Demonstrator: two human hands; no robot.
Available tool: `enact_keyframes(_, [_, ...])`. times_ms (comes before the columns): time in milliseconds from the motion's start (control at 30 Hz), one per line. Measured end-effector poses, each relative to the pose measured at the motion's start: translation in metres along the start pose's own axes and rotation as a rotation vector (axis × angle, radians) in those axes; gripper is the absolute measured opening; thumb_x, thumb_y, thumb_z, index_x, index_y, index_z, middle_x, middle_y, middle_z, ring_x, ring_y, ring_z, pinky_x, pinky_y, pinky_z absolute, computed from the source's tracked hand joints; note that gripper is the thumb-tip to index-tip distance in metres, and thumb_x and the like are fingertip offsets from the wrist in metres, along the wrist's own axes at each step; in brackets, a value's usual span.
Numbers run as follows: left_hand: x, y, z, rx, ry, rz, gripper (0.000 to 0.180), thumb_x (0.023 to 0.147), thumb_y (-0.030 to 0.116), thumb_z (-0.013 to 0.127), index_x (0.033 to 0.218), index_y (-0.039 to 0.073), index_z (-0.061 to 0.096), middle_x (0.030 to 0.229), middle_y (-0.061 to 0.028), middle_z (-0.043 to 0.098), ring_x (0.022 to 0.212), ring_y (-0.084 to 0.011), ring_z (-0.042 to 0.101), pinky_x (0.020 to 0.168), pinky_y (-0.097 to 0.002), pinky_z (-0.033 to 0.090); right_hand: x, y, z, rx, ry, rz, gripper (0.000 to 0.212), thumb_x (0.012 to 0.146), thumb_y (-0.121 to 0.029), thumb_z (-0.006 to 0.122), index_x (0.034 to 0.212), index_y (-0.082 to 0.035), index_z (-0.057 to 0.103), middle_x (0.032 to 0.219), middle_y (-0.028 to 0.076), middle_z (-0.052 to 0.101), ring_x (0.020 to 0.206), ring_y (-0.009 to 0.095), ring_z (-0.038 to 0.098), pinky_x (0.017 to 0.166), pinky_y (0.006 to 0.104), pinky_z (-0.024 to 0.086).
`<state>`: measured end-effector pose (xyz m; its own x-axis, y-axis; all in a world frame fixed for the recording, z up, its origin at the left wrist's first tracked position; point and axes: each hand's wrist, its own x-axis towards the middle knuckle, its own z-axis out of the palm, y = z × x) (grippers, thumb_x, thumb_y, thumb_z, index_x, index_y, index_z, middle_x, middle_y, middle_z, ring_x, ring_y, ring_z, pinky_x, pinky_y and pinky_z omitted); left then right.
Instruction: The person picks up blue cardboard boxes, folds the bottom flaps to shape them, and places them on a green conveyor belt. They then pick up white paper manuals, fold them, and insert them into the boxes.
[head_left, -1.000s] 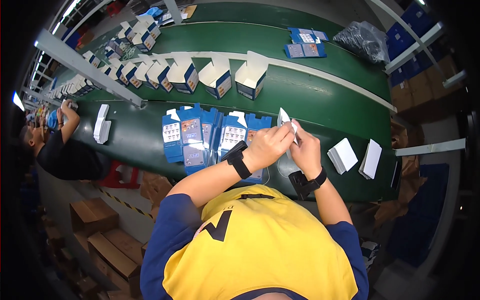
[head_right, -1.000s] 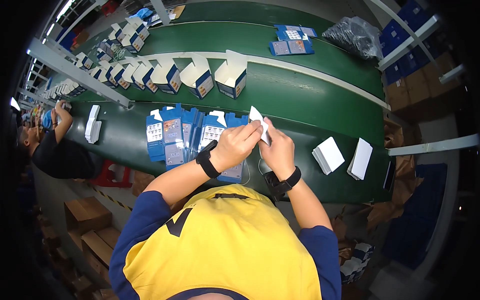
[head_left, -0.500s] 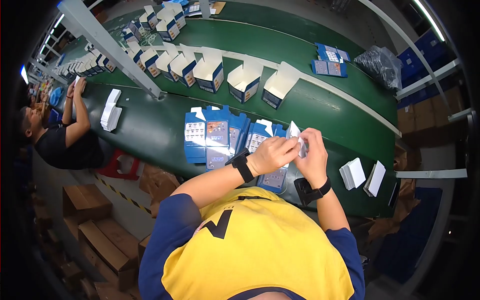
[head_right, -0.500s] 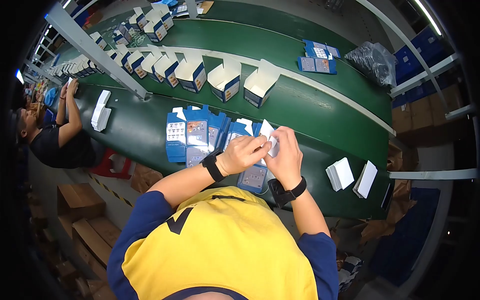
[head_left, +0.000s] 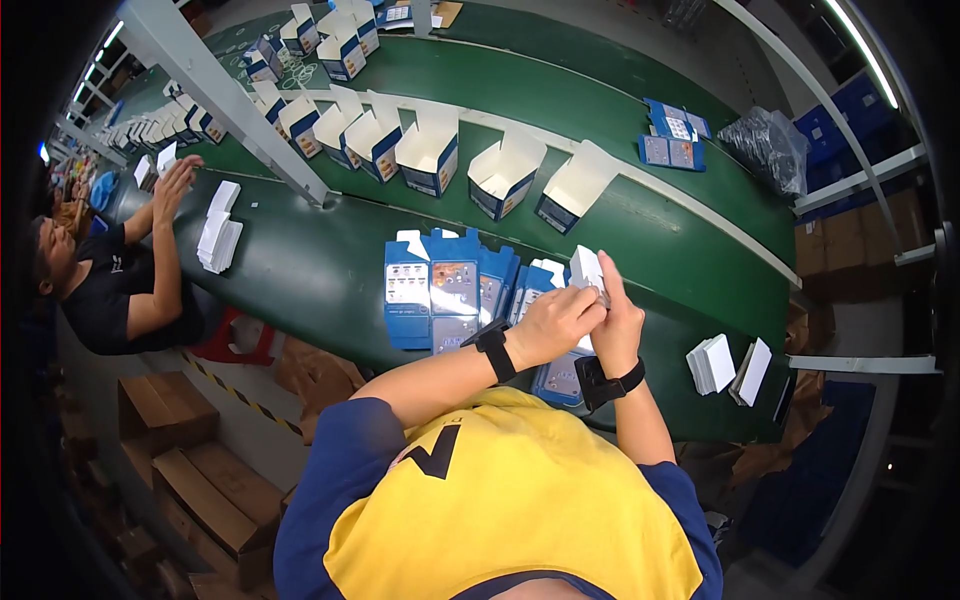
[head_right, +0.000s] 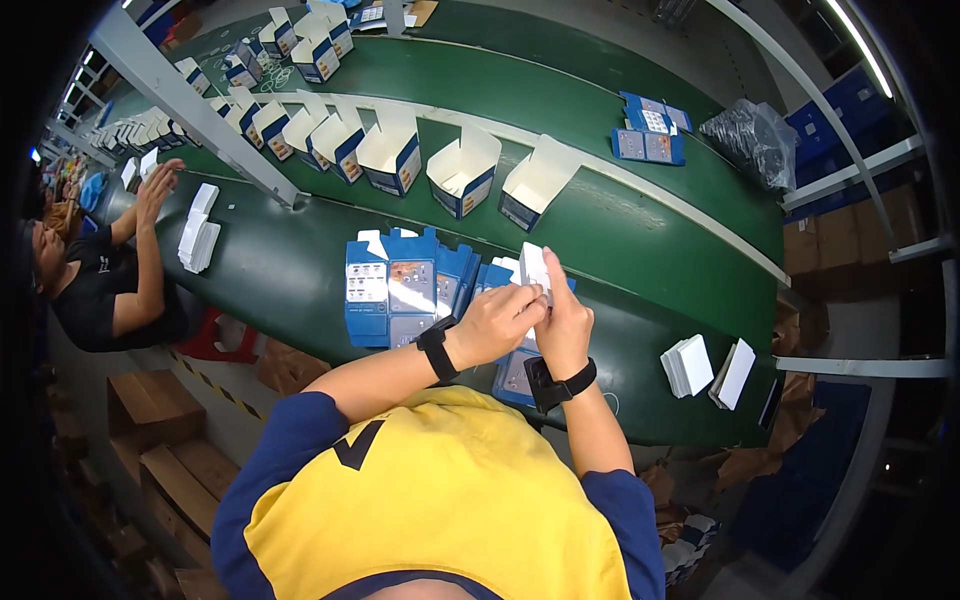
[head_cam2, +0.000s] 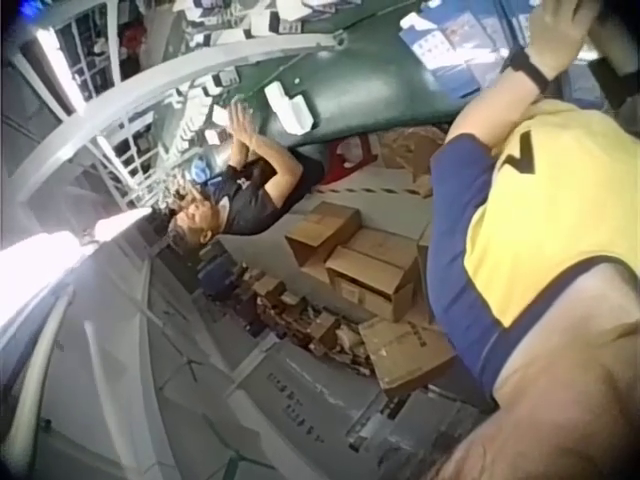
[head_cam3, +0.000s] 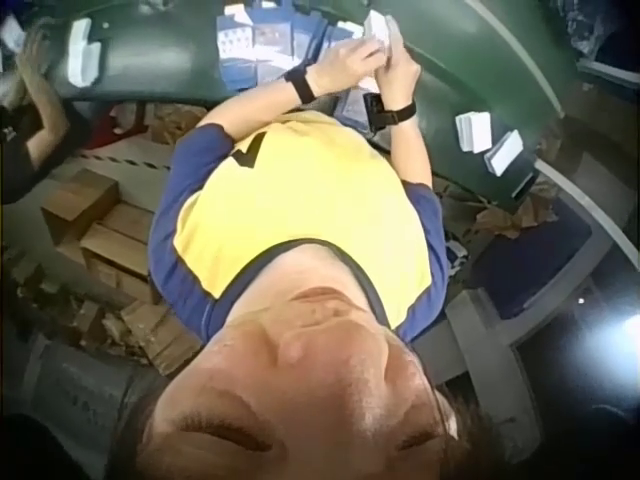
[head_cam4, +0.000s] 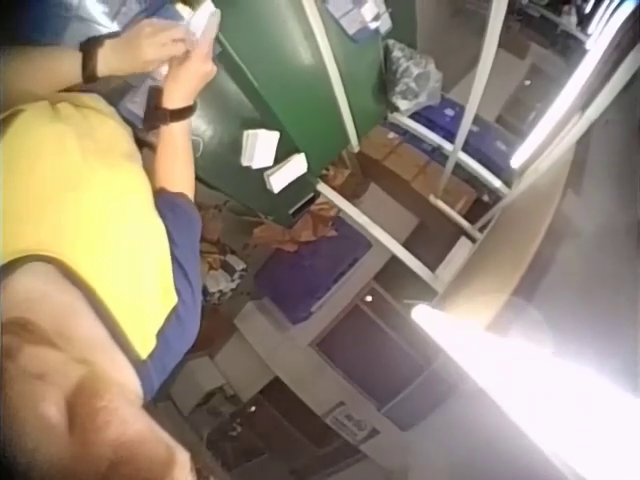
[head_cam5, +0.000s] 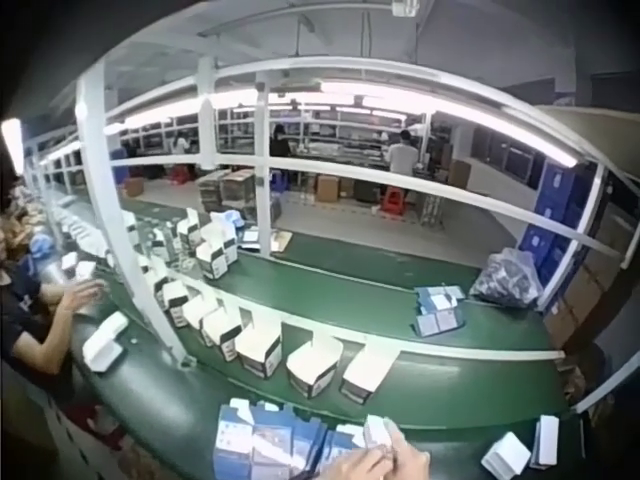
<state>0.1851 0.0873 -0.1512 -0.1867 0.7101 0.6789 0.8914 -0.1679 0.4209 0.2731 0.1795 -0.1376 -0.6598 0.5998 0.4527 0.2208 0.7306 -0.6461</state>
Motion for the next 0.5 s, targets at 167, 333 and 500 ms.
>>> enact_keyframes(167, [0.025, -0.062, -0.008, -0.071, 0.069, 0.045, 0.028, 0.075, 0.010, 0.062, 0.102, 0.004, 0.055, 0.109, -0.0149, 0.055, 0.079, -0.0308, 0.061, 0.064, -0.0364, 0.051, 0.050, 0.048, -0.007, -0.206, -0.033, -0.094, 0.061, 0.078, 0.002, 0.055, 0.135, -0.018, 0.041, 0.089, 0.022, 0.063, 0.072, 0.033, 0.063, 0.063, 0.0340, 0.050])
enact_keyframes(333, [0.065, -0.168, 0.045, 0.150, -0.082, -0.680, 0.033, 0.079, 0.018, 0.062, 0.106, 0.003, 0.052, 0.108, -0.0192, 0.056, 0.083, -0.0348, 0.061, 0.066, -0.0414, 0.052, 0.098, 0.063, 0.022, -0.017, -0.019, 0.341, 0.063, 0.081, 0.004, 0.051, 0.137, -0.020, 0.038, 0.097, 0.019, 0.064, 0.087, 0.028, 0.065, 0.071, 0.0297, 0.048])
enact_keyframes(500, [0.072, -0.194, 0.081, 0.348, -0.307, -0.726, 0.016, 0.078, 0.009, 0.054, 0.093, 0.002, 0.056, 0.085, -0.0158, 0.064, 0.076, -0.0324, 0.065, 0.063, -0.0387, 0.053, 0.123, 0.058, 0.074, 0.104, 0.015, 0.410, 0.060, 0.082, 0.003, 0.050, 0.136, -0.021, 0.040, 0.104, 0.018, 0.063, 0.088, 0.031, 0.064, 0.073, 0.0316, 0.048])
